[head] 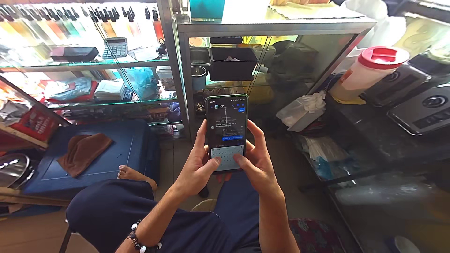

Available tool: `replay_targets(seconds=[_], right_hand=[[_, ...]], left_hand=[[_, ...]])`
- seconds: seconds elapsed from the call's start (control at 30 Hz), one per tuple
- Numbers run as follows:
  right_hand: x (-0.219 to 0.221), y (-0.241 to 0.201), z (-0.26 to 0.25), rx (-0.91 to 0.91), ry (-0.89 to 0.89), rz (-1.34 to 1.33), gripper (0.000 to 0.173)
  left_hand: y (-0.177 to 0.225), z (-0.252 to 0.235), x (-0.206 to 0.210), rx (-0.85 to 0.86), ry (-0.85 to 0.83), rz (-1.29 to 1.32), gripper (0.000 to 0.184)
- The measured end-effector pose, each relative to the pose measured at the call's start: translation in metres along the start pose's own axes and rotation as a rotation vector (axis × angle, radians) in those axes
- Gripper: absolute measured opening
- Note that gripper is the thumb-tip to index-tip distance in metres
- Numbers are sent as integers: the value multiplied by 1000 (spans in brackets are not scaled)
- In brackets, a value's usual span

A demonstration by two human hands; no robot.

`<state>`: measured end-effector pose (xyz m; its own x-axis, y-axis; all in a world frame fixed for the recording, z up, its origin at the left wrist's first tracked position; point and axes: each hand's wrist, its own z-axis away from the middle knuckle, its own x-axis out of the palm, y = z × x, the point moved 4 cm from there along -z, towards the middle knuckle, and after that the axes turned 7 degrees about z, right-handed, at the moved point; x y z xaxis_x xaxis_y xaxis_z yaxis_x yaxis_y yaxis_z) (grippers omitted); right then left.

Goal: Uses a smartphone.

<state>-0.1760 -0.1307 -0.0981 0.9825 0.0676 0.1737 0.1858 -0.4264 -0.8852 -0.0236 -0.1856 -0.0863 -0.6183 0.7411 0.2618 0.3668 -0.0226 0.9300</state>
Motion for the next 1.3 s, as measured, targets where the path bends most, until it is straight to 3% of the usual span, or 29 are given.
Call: replay_targets(seconds=[0.1,0.3,0.47,0.57,0.8,1.03,1.3], right_hand=[[2,0,-1,-6,57,35,70],[7,-1,1,-22,-2,48,78],[7,-2,-1,-33,62,55,71],[-1,1,1,-32,-35,6,72],[0,2,1,-22,-12,12,71],[6,1,-1,1,176,44,66],[-3,3,2,-3,-54,-57,77]], left_hand=[[-1,-1,3,37,-13,4,87],[0,-3,2,70,137,-122,87],[-2,0,1,65,-1,6,85],[0,1,-2,29,8,6,82],[0,0,-1,18,-3,0,84],[0,1,2,34,-77,-8,87],[1,-1,-3,3,-32,-26,84]])
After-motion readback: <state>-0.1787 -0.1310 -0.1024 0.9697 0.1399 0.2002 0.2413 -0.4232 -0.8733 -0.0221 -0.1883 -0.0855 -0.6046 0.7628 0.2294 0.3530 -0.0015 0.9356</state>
